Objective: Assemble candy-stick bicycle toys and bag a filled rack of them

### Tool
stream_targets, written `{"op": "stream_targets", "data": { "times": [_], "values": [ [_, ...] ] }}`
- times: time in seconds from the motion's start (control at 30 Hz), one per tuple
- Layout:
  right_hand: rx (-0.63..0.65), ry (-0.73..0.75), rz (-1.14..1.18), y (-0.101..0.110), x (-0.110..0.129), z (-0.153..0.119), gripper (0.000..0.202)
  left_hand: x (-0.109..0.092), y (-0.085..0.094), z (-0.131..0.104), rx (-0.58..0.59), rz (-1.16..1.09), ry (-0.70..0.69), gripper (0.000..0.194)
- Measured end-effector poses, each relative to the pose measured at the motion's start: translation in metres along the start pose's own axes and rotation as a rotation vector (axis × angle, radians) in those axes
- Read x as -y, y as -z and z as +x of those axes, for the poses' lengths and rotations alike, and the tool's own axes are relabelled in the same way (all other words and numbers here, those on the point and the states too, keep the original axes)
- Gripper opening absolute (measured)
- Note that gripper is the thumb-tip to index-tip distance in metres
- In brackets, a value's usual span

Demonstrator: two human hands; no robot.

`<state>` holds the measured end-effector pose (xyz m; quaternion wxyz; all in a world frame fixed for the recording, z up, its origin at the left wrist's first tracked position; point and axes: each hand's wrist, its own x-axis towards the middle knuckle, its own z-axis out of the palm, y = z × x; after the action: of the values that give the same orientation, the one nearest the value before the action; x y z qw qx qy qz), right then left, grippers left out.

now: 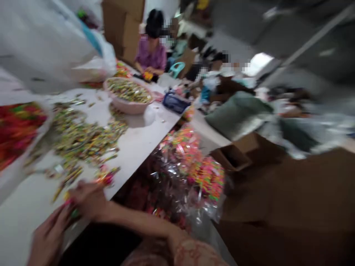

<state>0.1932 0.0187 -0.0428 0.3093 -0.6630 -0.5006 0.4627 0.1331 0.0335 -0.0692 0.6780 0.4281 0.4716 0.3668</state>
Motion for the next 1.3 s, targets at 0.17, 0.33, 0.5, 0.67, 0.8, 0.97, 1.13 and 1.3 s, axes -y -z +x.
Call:
{"op": "stream_targets", "data": {
  "times": [0.17,0.33,0.5,0.67,0.8,0.97,1.13,1.3],
  "values": [
    [-0.102,0.095,0.286,0.008,-0.023,0.023,0.005,-0.016,0.048,-0.044,-0.242,-0.324,0.161,0.033],
    [0.216,-0.029,0.699,0.022,-0.029,0.018,0.022,-0.021,0.049,-0.044,-0.254,-0.361,0.194,0.03],
    [0.268,-0.101,0.804,0.019,-0.028,0.014,0.028,-0.015,0.047,-0.048,-0.234,-0.404,0.181,0.032],
    [0.32,-0.114,0.85,0.017,-0.029,0.016,0.032,-0.012,0.046,-0.047,-0.241,-0.441,0.199,0.039],
    [0.32,-0.132,0.861,0.017,-0.032,0.015,0.032,-0.01,0.043,-0.046,-0.224,-0.425,0.19,0.043],
    [0.136,0.022,0.718,0.01,-0.033,0.004,0.02,-0.004,0.035,-0.048,-0.374,-0.349,0.078,0.047],
    [0.131,0.123,0.468,0.024,-0.038,0.0,0.017,-0.002,0.025,-0.05,-0.365,-0.303,0.1,0.05],
    [-0.137,0.385,-0.099,0.065,-0.047,0.01,0.024,-0.002,0.018,-0.044,-0.305,-0.122,0.098,0.06]
  ]
}}
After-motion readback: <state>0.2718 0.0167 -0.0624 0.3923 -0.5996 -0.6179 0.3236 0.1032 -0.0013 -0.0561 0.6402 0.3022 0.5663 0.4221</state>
